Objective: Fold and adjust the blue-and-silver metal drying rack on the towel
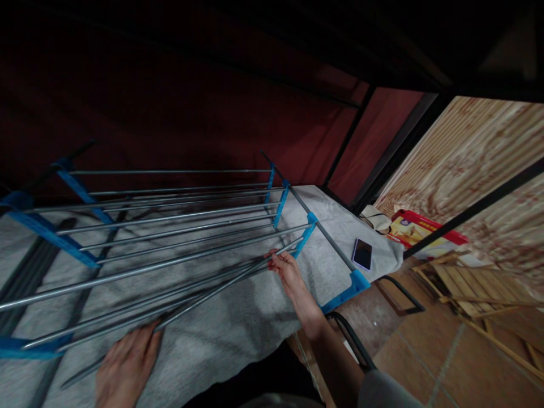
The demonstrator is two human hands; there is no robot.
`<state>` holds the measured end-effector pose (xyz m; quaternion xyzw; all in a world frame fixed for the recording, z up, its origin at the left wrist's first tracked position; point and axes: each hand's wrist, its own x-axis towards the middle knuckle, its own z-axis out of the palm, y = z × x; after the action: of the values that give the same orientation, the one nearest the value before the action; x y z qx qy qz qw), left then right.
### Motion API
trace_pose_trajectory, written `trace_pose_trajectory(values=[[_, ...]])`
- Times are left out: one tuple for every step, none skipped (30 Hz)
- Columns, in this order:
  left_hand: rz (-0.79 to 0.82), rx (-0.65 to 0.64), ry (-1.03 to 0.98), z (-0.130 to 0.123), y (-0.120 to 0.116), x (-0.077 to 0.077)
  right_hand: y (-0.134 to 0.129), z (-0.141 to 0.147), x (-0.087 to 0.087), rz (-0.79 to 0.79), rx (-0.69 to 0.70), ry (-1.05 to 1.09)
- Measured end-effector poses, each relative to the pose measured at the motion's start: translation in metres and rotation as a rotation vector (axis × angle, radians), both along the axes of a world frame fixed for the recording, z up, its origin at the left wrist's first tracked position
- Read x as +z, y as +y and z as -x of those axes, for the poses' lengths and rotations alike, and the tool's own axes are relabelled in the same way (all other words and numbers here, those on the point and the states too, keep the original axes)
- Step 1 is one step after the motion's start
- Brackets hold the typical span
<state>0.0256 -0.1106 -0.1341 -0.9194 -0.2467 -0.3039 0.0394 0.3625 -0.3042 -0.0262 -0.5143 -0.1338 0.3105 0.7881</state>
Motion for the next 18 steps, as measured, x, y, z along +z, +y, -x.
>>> trace_pose_trajectory(values=[[0.024, -0.001, -0.002, 0.000, -0.001, 0.002, 0.000, 0.000, 0.000, 0.007, -0.006, 0.000], [0.054, 0.000, -0.008, 0.000, -0.002, 0.004, 0.000, 0.000, 0.000, 0.015, -0.013, -0.001], [0.085, 0.000, -0.020, -0.001, -0.003, 0.006, 0.000, 0.000, 0.000, 0.024, -0.022, -0.003], [0.115, -0.002, -0.032, -0.001, -0.004, 0.008, 0.000, 0.000, -0.001, 0.033, -0.031, -0.006], [0.139, -0.004, -0.044, -0.002, -0.005, 0.011, 0.000, 0.001, -0.002, 0.041, -0.040, -0.009], [0.155, -0.009, -0.051, -0.003, -0.006, 0.013, 0.000, 0.001, -0.002, 0.048, -0.047, -0.013], [0.162, -0.011, -0.054, -0.004, -0.006, 0.015, 0.000, 0.001, -0.003, 0.056, -0.051, -0.016], [0.161, -0.007, -0.055, -0.005, -0.007, 0.016, 0.000, 0.001, -0.004, 0.062, -0.052, -0.018], [0.154, 0.001, -0.055, -0.006, -0.008, 0.018, 0.000, 0.001, -0.005, 0.067, -0.051, -0.019], [0.146, 0.008, -0.055, -0.006, -0.008, 0.019, 0.000, 0.000, -0.006, 0.067, -0.047, -0.018], [0.139, 0.013, -0.055, -0.007, -0.008, 0.019, 0.000, 0.000, -0.007, 0.066, -0.044, -0.018], [0.134, 0.016, -0.054, -0.007, -0.008, 0.019, 0.000, -0.001, -0.008, 0.063, -0.043, -0.015], [0.132, 0.017, -0.051, -0.006, -0.008, 0.019, 0.000, -0.002, -0.008, 0.060, -0.043, -0.013], [0.134, 0.016, -0.045, -0.005, -0.008, 0.019, 0.001, -0.002, -0.009, 0.059, -0.046, -0.011], [0.138, 0.014, -0.038, -0.004, -0.007, 0.018, 0.001, -0.003, -0.010, 0.060, -0.048, -0.010], [0.148, 0.008, -0.030, -0.003, -0.007, 0.017, 0.001, -0.003, -0.010, 0.063, -0.051, -0.011], [0.165, -0.004, -0.024, -0.002, -0.005, 0.015, 0.001, -0.003, -0.011, 0.067, -0.054, -0.014], [0.189, -0.018, -0.020, -0.001, -0.004, 0.013, 0.002, -0.003, -0.010, 0.070, -0.056, -0.018]])
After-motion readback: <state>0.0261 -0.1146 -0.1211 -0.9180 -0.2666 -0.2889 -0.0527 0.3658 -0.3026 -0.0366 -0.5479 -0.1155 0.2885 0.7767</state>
